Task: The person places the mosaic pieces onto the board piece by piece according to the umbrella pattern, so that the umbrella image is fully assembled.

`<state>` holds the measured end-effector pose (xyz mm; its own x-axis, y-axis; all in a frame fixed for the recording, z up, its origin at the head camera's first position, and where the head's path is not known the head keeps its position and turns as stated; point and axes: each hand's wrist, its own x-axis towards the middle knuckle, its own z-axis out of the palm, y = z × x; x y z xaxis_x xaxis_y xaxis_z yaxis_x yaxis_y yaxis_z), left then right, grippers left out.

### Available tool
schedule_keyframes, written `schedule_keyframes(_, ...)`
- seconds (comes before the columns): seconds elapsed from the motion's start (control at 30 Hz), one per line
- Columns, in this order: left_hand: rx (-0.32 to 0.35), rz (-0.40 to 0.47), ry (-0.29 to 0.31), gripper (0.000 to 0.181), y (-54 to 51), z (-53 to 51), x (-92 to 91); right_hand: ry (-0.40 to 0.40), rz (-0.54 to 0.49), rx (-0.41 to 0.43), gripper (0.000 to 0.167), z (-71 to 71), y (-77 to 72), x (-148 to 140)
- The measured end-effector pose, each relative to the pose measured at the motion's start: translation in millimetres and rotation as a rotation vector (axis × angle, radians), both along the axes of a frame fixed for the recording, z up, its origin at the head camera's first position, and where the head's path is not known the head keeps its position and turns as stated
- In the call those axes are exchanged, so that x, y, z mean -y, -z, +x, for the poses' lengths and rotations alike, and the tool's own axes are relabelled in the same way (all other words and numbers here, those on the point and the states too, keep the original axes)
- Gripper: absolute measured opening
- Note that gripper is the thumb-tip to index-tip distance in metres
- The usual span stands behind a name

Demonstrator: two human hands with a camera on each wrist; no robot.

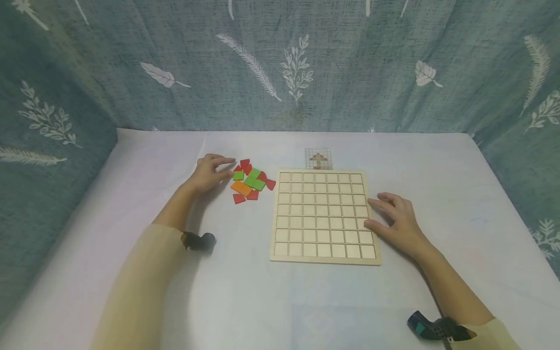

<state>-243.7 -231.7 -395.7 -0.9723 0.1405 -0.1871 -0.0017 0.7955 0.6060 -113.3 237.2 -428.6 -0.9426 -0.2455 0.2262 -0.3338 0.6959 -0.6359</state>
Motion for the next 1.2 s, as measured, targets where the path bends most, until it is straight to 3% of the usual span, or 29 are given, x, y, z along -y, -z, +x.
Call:
schedule_keyframes(0.2, -0.007, 0.011, 0.042, 0.045, 4.6, -4.5, -0.7, -0.013, 0.026, -0.004, 0.052, -0.3, 0.9, -3.9)
schedule_keyframes(0.73, -0.051, -0.022, 0.02, 0.031, 7.6, -5.4, -1.4, -0.046, 0.039, -0.021, 0.053, -3.6, 3.0, -9.2)
schedule_keyframes(1.2, -0.038, -0.078, 0.169, 0.029, -0.8, -9.2, -6.2, -0.044, 0.046, -0.012, 0.054, -3.6, 1.2, -8.8)
